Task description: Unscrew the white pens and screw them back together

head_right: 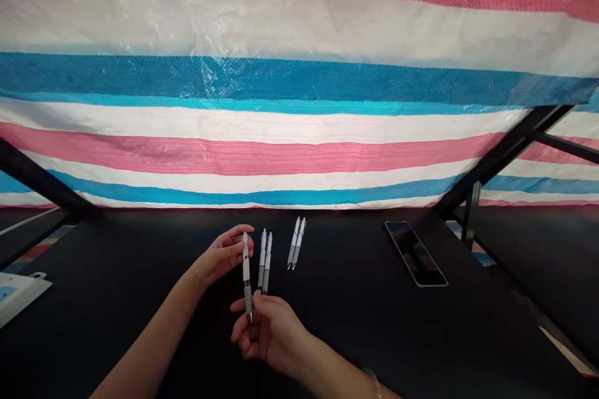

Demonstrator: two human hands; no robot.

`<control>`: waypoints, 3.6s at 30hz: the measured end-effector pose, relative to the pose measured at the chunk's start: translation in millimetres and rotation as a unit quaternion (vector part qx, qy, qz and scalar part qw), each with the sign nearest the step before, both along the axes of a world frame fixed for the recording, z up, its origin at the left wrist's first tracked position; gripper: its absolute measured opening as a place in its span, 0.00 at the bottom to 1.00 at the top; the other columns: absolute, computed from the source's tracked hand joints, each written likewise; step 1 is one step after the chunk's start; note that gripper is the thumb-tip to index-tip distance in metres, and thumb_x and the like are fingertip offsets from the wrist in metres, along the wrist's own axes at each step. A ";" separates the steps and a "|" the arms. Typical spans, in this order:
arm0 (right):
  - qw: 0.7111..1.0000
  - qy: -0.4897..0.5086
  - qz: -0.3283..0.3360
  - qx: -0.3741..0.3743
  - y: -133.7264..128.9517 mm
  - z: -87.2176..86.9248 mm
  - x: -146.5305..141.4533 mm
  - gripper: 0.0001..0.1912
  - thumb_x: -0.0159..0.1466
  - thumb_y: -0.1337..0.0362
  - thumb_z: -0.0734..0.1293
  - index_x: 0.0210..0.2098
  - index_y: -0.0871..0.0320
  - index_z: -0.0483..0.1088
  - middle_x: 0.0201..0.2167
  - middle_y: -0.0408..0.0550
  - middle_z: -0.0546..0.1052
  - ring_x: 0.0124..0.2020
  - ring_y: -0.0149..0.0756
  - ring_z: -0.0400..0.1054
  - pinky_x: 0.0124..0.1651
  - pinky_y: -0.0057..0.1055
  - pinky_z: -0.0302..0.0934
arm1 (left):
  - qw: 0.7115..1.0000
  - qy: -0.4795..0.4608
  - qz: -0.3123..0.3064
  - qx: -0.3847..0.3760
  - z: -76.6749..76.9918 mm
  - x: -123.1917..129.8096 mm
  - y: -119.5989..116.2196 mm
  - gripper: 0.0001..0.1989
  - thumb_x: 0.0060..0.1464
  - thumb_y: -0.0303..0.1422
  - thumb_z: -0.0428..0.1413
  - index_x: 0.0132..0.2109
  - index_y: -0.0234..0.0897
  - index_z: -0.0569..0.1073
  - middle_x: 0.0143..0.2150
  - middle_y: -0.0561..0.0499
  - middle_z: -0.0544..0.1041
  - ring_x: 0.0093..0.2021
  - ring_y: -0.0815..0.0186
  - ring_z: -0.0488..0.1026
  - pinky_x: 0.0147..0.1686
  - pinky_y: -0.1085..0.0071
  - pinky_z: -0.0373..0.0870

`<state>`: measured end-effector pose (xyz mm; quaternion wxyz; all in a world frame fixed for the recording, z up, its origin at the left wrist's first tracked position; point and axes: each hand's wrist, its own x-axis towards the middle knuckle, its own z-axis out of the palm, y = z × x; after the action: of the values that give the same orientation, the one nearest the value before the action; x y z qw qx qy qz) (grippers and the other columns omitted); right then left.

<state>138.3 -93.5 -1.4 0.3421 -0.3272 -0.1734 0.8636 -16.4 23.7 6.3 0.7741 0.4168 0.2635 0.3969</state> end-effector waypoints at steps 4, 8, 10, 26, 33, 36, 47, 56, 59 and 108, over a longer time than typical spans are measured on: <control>0.999 -0.024 0.005 0.023 -1.0 -4.0 -1.0 0.19 0.52 0.55 0.72 0.31 0.59 0.60 0.19 0.42 0.72 0.15 0.24 0.60 0.18 0.22 0.45 | 1.000 -0.001 -0.010 -0.003 0.4 -0.1 -0.4 0.15 0.48 0.25 0.61 0.45 0.36 0.73 0.33 0.48 0.75 0.32 0.66 0.74 0.33 0.73 0.71; 1.000 -0.010 0.010 0.027 -2.2 -5.9 -3.6 0.21 0.53 0.50 0.70 0.31 0.62 0.63 0.21 0.45 0.73 0.16 0.24 0.61 0.18 0.23 0.47 | 1.000 -0.007 -0.017 -0.009 -1.0 -0.2 0.0 0.14 0.48 0.26 0.61 0.44 0.36 0.73 0.33 0.47 0.75 0.32 0.66 0.74 0.33 0.73 0.70; 0.999 -0.004 0.012 0.034 -2.4 -4.5 -4.1 0.23 0.55 0.48 0.67 0.35 0.64 0.66 0.23 0.47 0.73 0.17 0.25 0.63 0.20 0.24 0.49 | 1.000 -0.008 -0.013 -0.010 -1.6 -0.5 0.6 0.14 0.47 0.26 0.62 0.43 0.36 0.73 0.33 0.48 0.75 0.32 0.66 0.74 0.33 0.73 0.70; 1.000 0.023 -0.003 0.001 -2.5 -0.7 -1.7 0.19 0.55 0.51 0.68 0.33 0.61 0.64 0.15 0.37 0.62 0.15 0.21 0.48 0.21 0.25 0.35 | 1.000 -0.010 -0.024 -0.007 -1.9 -0.4 -0.2 0.14 0.47 0.26 0.62 0.43 0.36 0.73 0.32 0.48 0.75 0.31 0.66 0.74 0.34 0.73 0.70; 0.999 0.027 0.012 0.022 -4.9 -1.2 -1.7 0.18 0.55 0.54 0.70 0.35 0.59 0.61 0.20 0.41 0.70 0.16 0.22 0.55 0.22 0.24 0.40 | 1.000 -0.010 -0.022 0.000 -2.4 -0.6 -0.7 0.14 0.47 0.26 0.62 0.43 0.36 0.73 0.32 0.49 0.75 0.31 0.67 0.74 0.34 0.73 0.70; 0.999 0.024 0.018 0.014 -6.0 -0.7 -3.3 0.19 0.53 0.54 0.71 0.33 0.60 0.62 0.20 0.42 0.70 0.18 0.24 0.59 0.22 0.24 0.44 | 0.999 -0.012 -0.030 0.002 -2.8 0.1 -1.3 0.13 0.48 0.26 0.62 0.43 0.36 0.73 0.32 0.49 0.75 0.31 0.67 0.73 0.34 0.73 0.70; 1.000 0.019 0.021 0.003 -3.5 -2.4 -2.6 0.18 0.55 0.55 0.70 0.34 0.63 0.65 0.23 0.44 0.72 0.20 0.26 0.65 0.21 0.22 0.49 | 1.000 -0.014 -0.022 0.000 -4.9 -0.8 -0.3 0.13 0.48 0.26 0.62 0.43 0.36 0.73 0.32 0.49 0.76 0.31 0.67 0.74 0.34 0.74 0.70; 1.000 0.012 0.007 -0.010 -4.3 -1.8 -2.9 0.16 0.54 0.58 0.71 0.32 0.62 0.64 0.21 0.43 0.70 0.20 0.25 0.63 0.21 0.21 0.48 | 0.999 -0.025 -0.042 0.010 -6.1 -0.9 0.3 0.14 0.48 0.26 0.62 0.44 0.35 0.72 0.32 0.49 0.76 0.31 0.67 0.74 0.34 0.73 0.70; 0.999 0.030 0.020 0.005 -4.8 -0.3 -4.0 0.18 0.56 0.56 0.68 0.37 0.65 0.68 0.27 0.49 0.73 0.23 0.28 0.66 0.24 0.24 0.54 | 0.999 -0.023 -0.039 0.010 -5.9 -0.9 0.0 0.14 0.48 0.26 0.62 0.44 0.35 0.72 0.32 0.49 0.76 0.31 0.68 0.74 0.34 0.74 0.70; 0.999 0.024 -0.004 0.041 -5.9 -7.7 -6.0 0.19 0.55 0.53 0.69 0.35 0.66 0.70 0.16 0.43 0.69 0.15 0.24 0.59 0.17 0.21 0.44 | 0.998 -0.058 -0.030 0.023 -2.8 6.4 -3.8 0.14 0.45 0.28 0.64 0.40 0.36 0.71 0.28 0.51 0.75 0.28 0.69 0.72 0.31 0.76 0.68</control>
<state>132.2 -99.5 -9.1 0.3628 -0.2928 -0.1991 0.8620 -10.0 19.8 3.5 0.7901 0.4184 0.1960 0.4027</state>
